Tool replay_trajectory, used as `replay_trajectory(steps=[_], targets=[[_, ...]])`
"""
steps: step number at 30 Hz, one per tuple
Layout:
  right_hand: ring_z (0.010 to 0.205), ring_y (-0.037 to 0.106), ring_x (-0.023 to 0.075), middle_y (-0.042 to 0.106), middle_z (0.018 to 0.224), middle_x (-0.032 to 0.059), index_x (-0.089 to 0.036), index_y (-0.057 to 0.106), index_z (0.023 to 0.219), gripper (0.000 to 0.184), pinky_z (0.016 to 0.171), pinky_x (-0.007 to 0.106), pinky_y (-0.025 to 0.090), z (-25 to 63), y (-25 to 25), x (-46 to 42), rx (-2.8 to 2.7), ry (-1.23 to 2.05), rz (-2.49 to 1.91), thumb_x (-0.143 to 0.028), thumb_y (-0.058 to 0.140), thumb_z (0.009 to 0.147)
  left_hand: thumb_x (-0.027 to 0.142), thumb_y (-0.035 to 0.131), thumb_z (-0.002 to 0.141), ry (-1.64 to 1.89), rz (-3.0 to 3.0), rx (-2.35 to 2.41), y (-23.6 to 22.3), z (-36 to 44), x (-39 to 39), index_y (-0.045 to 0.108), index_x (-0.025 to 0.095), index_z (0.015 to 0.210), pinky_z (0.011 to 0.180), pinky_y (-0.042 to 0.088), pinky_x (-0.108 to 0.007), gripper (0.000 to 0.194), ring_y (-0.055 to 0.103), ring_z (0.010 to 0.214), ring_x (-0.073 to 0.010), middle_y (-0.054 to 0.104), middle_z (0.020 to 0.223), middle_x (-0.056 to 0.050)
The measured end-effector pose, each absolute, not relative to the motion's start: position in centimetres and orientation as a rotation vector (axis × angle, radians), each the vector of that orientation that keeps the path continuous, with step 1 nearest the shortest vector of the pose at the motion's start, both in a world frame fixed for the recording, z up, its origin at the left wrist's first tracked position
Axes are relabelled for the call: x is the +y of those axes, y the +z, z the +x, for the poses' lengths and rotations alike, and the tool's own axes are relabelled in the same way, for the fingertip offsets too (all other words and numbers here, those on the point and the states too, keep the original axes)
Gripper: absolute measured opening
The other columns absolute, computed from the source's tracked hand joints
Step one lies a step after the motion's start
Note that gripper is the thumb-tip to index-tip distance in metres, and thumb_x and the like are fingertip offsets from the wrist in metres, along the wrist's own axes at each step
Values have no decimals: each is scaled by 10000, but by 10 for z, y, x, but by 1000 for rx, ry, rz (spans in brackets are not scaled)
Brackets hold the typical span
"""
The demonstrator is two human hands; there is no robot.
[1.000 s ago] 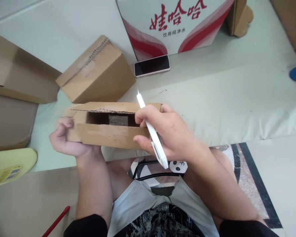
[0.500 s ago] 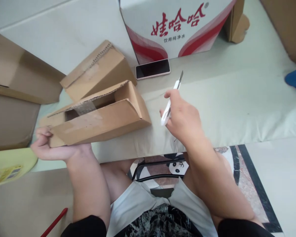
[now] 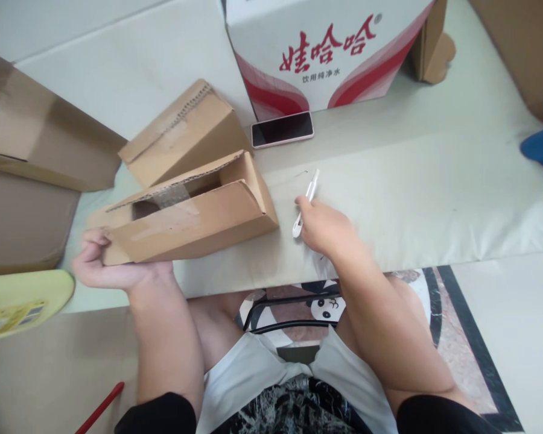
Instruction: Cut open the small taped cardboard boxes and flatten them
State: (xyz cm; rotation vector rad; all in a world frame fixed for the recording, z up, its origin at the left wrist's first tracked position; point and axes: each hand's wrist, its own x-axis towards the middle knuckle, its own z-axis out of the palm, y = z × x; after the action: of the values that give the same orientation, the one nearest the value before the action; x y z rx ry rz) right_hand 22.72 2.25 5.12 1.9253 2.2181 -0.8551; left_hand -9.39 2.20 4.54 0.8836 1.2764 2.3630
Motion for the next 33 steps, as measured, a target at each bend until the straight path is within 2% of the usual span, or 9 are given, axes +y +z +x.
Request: replay_trajectory(steps=[7, 12, 15, 18, 22, 25, 29, 31, 33], targets=[[1097, 750, 369, 693, 1414, 238, -187, 492, 1602, 623, 727, 416, 559, 227, 54, 24, 2172, -868, 1917, -237, 438, 983, 448, 557, 604, 2348, 810, 1305, 45, -96, 22, 167, 217, 716, 766, 394, -378, 467, 301, 755, -190, 172, 815, 0], [1225, 715, 382, 630, 1505, 218, -222, 444, 1639, 639, 871, 449, 564, 227, 58, 24, 2084, -933, 1942, -292, 411, 1004, 382, 479, 601, 2314, 793, 1271, 46, -98, 20, 177, 209, 699, 837, 439, -391, 362, 349, 764, -183, 170, 818, -3], [1191, 717, 382, 677, 1394, 190, -267, 535, 1559, 563, 843, 443, 533, 226, 58, 24, 2067, -953, 1933, -411, 380, 1038, 387, 436, 648, 2270, 872, 1343, 43, -102, 19, 162, 210, 721, 847, 464, -418, 334, 363, 755, -186, 164, 822, -6], [1053, 726, 348, 725, 1228, 168, -242, 665, 1328, 465, 753, 397, 482, 223, 55, 25, 2055, -898, 1950, -495, 408, 1034, 386, 408, 674, 2253, 876, 1379, 42, -106, 19, 153, 205, 731, 815, 482, -437, 318, 370, 733, -186, 159, 824, -11], [890, 691, 295, 766, 1078, 151, -214, 674, 1113, 239, 660, 353, 395, 223, 49, 26, 2083, -779, 2038, -269, 510, 948, 394, 421, 664, 2221, 873, 1358, 43, -107, 18, 148, 190, 702, 801, 509, -436, 343, 421, 723, -176, 162, 813, -19], [792, 662, 263, 760, 963, 103, -224, 671, 1150, 325, 670, 346, 407, 227, 47, 29, 2171, -833, 2297, -164, 531, 863, 434, 388, 688, 2132, 970, 1479, 45, -107, 15, 134, 190, 710, 798, 529, -436, 353, 501, 759, -191, 173, 798, -24], [552, 567, 164, 632, 795, -12, -282, 671, 1158, 337, 567, 310, 439, 234, 48, 32, 2364, -1514, 2828, -232, 546, 849, 452, 374, 734, 2035, 1111, 1520, 47, -105, 8, 132, 193, 718, 840, 524, -448, 355, 571, 847, -223, 218, 782, -31], [522, 574, 152, 601, 781, -33, -327, 658, 1124, 310, 532, 309, 466, 238, 52, 31, 2584, -2101, 2741, -266, 537, 846, 438, 398, 742, 2009, 1148, 1421, 49, -103, 6, 145, 195, 703, 867, 511, -453, 352, 578, 874, -236, 263, 761, -35], [624, 671, 187, 655, 822, -26, -380, 648, 1140, 323, 605, 358, 567, 242, 60, 28, 2813, -2580, 2380, -316, 541, 841, 415, 442, 739, 1994, 1126, 1313, 52, -98, 5, 164, 199, 688, 877, 496, -437, 356, 577, 881, -238, 312, 738, -36]])
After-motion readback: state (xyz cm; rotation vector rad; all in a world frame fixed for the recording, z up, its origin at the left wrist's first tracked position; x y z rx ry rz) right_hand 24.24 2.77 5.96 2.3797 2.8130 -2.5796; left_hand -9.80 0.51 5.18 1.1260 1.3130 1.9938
